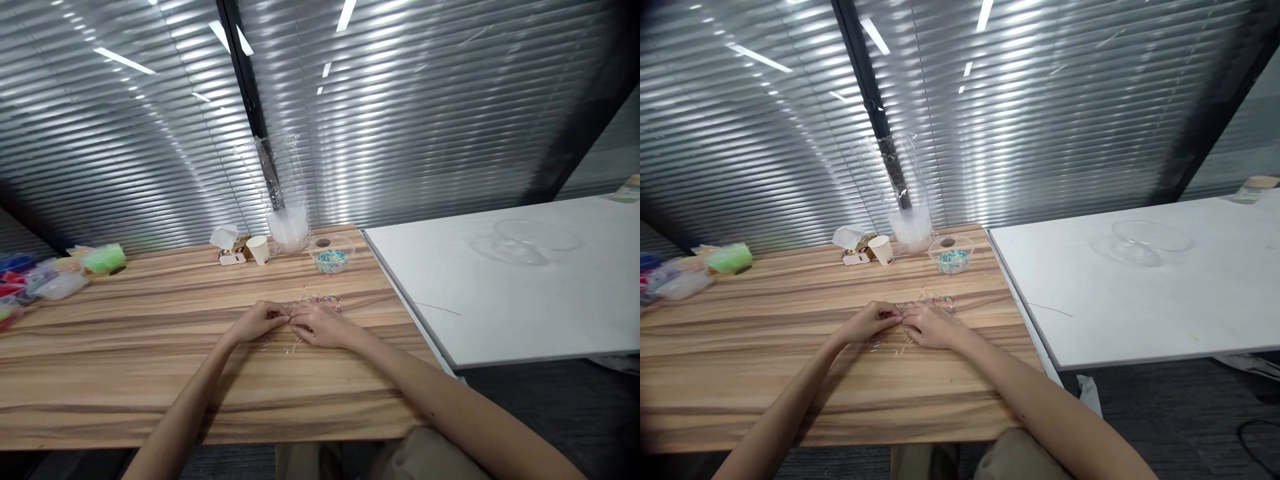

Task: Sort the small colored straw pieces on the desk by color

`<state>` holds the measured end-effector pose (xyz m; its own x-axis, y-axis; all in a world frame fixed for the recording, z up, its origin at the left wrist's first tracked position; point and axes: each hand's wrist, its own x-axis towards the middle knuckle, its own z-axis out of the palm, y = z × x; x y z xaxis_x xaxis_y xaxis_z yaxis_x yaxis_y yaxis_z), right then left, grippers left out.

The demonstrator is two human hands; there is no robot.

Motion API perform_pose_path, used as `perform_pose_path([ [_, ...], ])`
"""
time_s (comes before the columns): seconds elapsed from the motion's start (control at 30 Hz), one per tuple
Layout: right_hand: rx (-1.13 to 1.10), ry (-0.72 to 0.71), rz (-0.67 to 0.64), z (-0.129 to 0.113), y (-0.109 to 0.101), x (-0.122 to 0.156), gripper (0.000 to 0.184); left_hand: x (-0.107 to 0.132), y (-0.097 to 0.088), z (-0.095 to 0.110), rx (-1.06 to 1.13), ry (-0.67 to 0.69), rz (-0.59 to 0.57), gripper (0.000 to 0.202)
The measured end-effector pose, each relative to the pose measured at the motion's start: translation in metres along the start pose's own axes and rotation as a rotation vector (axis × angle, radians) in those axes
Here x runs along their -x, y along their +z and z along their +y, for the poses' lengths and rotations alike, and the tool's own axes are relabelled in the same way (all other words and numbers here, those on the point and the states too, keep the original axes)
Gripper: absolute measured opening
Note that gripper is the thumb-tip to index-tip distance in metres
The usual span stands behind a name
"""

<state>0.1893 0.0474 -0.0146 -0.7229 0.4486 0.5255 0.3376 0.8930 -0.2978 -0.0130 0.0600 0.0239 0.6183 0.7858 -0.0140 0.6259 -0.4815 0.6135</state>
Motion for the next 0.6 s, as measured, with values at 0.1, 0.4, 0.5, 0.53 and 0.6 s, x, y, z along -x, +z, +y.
perform_pose_path([
  [0.1, 0.005, -0.002, 0.001, 0.0001, 0.0006, -0.0001, 0.02, 0.0, -0.0002, 0.0024, -0.003, -0.004, -0.002, 0.032],
  [0.4, -0.006, 0.003, 0.007, 0.001, 0.0011, 0.0014, 0.022, 0.0012, -0.0011, 0.0049, -0.012, 0.003, -0.008, 0.031],
  [0.5, -0.009, 0.002, 0.009, 0.0012, 0.0014, 0.0014, 0.023, 0.0014, -0.001, 0.0049, -0.018, 0.003, -0.003, 0.032],
  [0.53, -0.011, 0.003, 0.01, 0.0012, 0.0014, 0.0014, 0.023, 0.0014, -0.001, 0.0049, -0.022, 0.001, -0.001, 0.032],
  [0.6, -0.012, 0.006, 0.007, 0.0014, 0.0014, 0.0014, 0.023, 0.0012, -0.0008, 0.0048, -0.023, -0.001, -0.001, 0.032],
])
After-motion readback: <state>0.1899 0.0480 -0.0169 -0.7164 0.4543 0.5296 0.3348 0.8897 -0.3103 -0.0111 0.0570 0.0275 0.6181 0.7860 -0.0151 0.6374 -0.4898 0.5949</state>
